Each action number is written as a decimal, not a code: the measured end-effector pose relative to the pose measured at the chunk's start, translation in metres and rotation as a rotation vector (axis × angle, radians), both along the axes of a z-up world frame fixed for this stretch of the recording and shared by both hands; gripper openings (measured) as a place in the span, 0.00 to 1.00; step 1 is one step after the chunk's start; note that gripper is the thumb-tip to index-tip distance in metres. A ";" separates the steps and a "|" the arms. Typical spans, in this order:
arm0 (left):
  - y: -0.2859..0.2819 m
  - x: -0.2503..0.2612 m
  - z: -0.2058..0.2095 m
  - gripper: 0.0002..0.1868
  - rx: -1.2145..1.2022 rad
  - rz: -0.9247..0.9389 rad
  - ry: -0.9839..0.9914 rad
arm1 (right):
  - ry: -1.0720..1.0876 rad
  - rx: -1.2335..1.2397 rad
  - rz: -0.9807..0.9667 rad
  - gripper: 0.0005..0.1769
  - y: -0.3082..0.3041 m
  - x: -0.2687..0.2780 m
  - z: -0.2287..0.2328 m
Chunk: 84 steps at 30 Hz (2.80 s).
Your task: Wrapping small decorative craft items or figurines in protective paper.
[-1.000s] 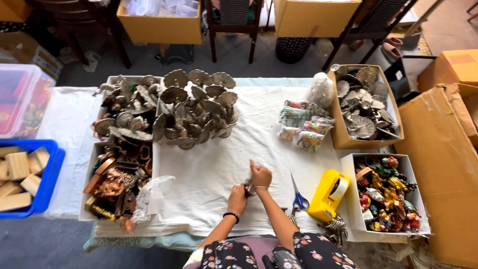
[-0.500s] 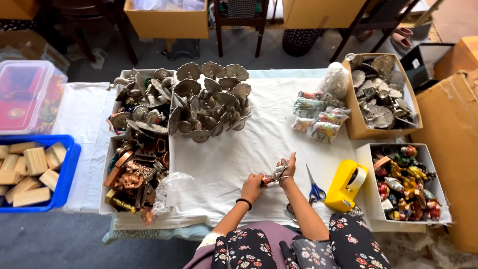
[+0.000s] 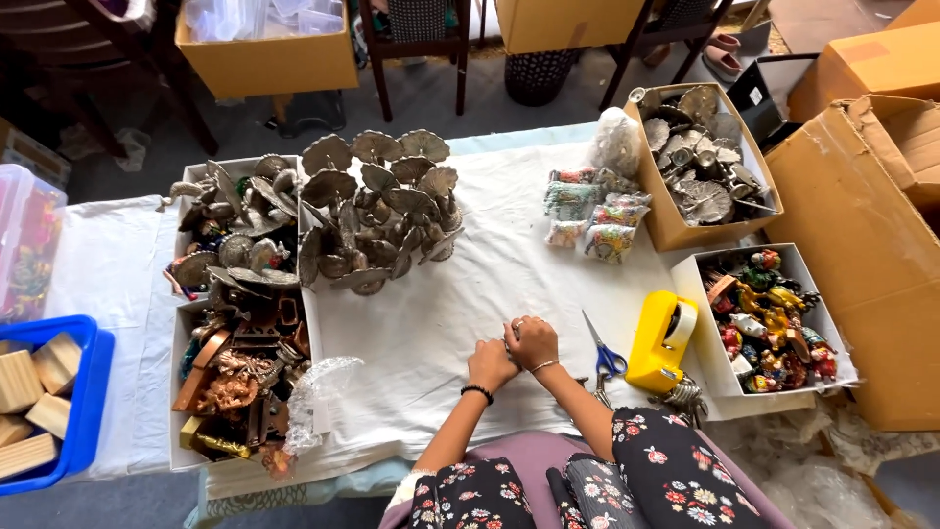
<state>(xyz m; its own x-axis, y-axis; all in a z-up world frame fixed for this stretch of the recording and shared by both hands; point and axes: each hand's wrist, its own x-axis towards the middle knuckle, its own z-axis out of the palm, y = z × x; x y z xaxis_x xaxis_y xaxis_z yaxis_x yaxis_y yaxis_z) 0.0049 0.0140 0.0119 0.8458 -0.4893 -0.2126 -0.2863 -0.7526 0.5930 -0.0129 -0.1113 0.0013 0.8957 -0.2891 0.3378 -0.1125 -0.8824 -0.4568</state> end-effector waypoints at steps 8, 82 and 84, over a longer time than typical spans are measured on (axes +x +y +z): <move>-0.008 0.001 -0.051 0.09 0.024 0.039 -0.142 | 0.180 0.706 -0.418 0.19 -0.029 0.030 -0.071; 0.017 0.062 -0.020 0.29 -0.969 0.580 1.000 | 0.368 0.594 0.354 0.34 0.054 0.067 0.020; 0.003 0.053 -0.035 0.29 -0.992 0.551 0.961 | 0.420 0.408 0.251 0.31 0.061 0.067 0.045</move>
<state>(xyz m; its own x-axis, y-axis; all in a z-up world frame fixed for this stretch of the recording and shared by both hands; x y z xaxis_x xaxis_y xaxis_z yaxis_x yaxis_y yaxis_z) 0.0578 0.0171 -0.0232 0.7010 -0.4381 -0.5627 0.6820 0.1809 0.7087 0.0538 -0.0498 0.0463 0.9851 -0.0839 -0.1502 -0.1673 -0.6696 -0.7236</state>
